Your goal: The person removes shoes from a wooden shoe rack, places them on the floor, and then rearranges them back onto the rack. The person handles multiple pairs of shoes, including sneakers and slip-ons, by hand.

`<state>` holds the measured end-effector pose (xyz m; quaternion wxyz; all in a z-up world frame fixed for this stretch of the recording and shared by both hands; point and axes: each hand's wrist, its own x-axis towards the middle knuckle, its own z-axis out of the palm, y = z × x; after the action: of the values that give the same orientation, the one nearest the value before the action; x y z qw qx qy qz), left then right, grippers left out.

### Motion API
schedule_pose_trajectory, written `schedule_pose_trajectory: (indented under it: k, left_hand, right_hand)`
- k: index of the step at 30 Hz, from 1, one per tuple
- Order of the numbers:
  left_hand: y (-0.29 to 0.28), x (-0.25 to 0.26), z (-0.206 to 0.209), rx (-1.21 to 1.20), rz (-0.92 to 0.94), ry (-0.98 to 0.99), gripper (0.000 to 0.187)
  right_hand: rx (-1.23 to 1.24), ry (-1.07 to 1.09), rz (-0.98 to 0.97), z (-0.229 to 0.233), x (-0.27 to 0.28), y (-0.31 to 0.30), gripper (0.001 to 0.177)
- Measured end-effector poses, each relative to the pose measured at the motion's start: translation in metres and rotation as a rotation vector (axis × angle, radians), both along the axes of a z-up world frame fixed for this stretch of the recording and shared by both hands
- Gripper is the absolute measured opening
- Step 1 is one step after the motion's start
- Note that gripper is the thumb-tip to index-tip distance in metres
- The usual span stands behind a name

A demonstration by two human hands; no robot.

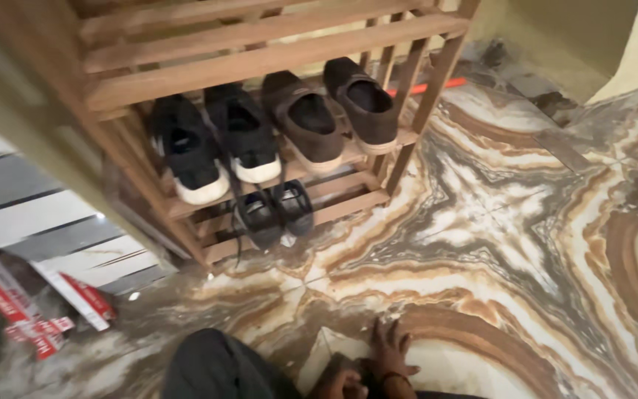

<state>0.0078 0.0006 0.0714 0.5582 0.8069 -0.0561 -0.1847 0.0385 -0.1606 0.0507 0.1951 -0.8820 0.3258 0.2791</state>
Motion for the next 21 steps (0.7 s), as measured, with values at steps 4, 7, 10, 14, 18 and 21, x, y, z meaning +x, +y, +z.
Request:
schedule_pose_trajectory:
  k: [4, 7, 10, 14, 18, 21]
  left_hand:
    - [0.017, -0.007, -0.038, 0.007, -0.067, -0.207, 0.029]
    - [0.016, -0.012, -0.043, 0.122, -0.113, -0.247, 0.027]
    - [0.005, -0.013, -0.037, 0.111, -0.223, -0.123, 0.025]
    - [0.004, -0.009, -0.034, 0.054, -0.161, -0.139, 0.024]
    - [-0.005, -0.008, -0.044, -0.002, -0.115, -0.234, 0.023]
    - [-0.018, -0.008, -0.052, -0.078, -0.063, -0.111, 0.023]
  right_hand:
    - [-0.042, -0.101, 0.113, 0.023, 0.014, 0.0, 0.088]
    - [-0.24, -0.508, 0.234, 0.078, 0.048, 0.031, 0.063]
    - [0.007, -1.038, 0.261, 0.17, 0.111, 0.071, 0.05]
    - [0.097, -1.395, 0.424, 0.304, 0.209, 0.125, 0.063]
    - [0.035, -1.451, 0.548, 0.375, 0.285, 0.149, 0.074]
    - [0.019, -1.26, 0.424, 0.378, 0.309, 0.159, 0.063]
